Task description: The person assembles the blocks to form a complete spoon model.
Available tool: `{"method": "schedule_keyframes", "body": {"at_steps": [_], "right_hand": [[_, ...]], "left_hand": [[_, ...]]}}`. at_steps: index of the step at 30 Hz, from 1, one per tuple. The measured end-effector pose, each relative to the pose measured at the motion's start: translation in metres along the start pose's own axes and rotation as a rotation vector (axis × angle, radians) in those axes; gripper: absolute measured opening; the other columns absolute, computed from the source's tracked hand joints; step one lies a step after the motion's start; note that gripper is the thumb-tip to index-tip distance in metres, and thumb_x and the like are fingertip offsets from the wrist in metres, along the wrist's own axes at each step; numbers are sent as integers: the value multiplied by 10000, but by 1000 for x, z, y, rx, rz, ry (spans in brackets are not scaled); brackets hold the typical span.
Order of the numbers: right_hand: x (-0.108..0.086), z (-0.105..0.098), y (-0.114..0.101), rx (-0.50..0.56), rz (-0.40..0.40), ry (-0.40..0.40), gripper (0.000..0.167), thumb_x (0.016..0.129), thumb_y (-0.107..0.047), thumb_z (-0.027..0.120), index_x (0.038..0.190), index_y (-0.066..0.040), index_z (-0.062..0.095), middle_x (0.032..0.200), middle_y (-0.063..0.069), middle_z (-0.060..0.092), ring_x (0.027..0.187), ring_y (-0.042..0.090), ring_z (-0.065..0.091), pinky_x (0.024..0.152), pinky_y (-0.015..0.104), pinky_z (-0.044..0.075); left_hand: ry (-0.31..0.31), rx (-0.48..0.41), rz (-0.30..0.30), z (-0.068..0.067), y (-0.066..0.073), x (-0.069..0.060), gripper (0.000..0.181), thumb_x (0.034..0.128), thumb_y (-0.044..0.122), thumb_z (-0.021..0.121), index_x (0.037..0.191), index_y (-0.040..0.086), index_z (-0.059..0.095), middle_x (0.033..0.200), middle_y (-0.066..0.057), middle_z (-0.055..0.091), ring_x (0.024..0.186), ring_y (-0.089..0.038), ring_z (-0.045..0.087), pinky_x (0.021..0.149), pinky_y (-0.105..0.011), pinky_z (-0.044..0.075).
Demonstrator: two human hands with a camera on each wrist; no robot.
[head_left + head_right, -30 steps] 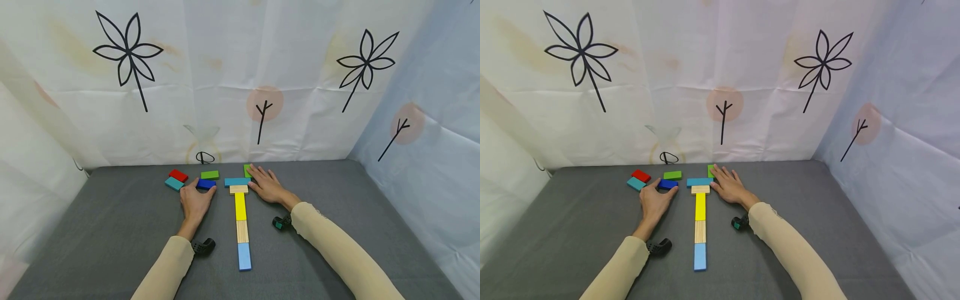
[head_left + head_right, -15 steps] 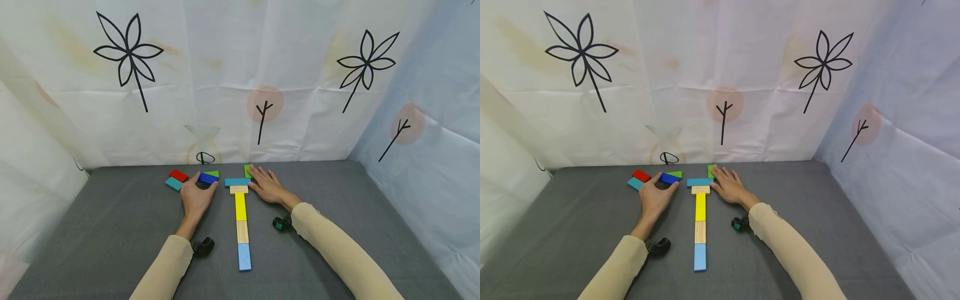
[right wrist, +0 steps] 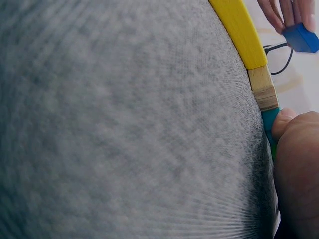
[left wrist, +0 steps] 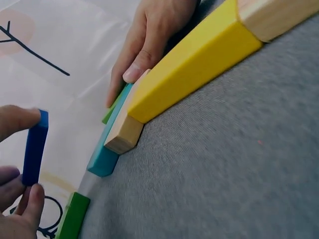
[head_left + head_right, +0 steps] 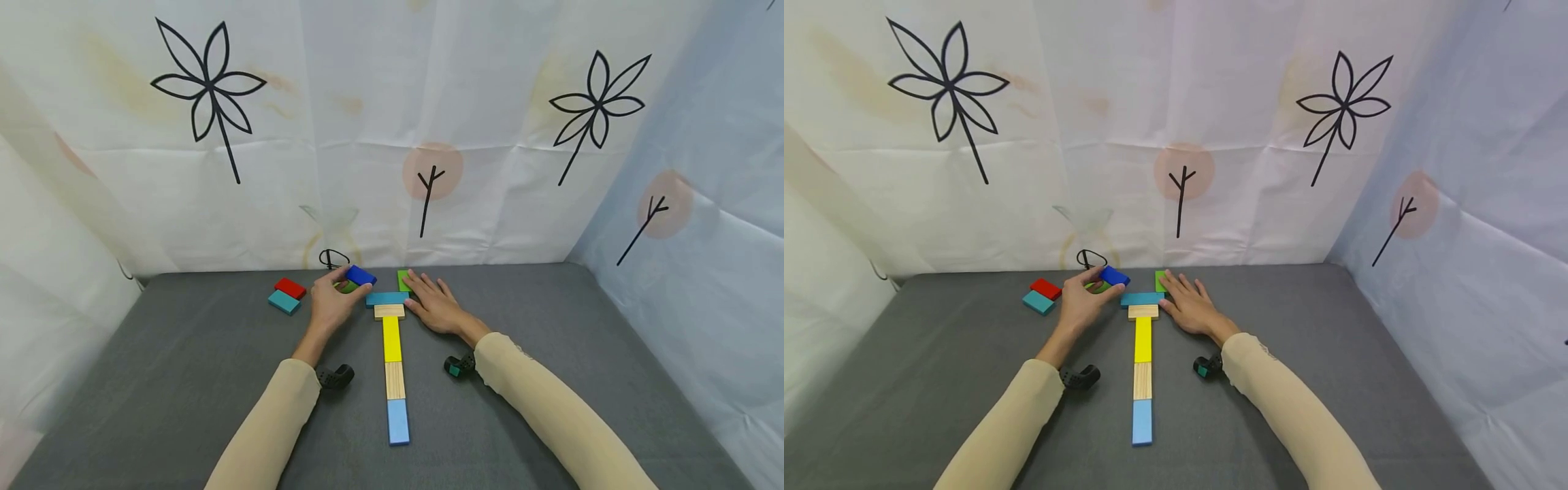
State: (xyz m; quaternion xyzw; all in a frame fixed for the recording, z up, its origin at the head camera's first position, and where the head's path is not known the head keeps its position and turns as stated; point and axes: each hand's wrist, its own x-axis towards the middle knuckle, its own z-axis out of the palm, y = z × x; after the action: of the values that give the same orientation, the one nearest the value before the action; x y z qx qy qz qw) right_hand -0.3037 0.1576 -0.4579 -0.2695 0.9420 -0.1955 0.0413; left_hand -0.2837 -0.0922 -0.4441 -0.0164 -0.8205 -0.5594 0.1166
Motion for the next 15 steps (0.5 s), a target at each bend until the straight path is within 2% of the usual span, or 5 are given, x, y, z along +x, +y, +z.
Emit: {"method": "schedule_keyframes", "body": {"at_steps": [8,15], "right_hand": [[2,2,1,-5,10,-6,605,1113,-367,382,1629,-99,216,1691,113,134,1539,371,125,1209,605,16],[2,1,2,-9,14,-9,608,1112,-369,386,1631,-105,211,1693,105,130,1541,364,121,1211,601,12]], "left_hand": [[-144,-57,31,13,2,14,691,906,203,796,1479,-28,487,1452,-239,523,1274,-399,576,1014,-463,499],[-205,-16,37,18,-3,23,680,912,204,790,1482,-13,489,1409,-237,556,1252,-395,594,1012,-459,500]]}}
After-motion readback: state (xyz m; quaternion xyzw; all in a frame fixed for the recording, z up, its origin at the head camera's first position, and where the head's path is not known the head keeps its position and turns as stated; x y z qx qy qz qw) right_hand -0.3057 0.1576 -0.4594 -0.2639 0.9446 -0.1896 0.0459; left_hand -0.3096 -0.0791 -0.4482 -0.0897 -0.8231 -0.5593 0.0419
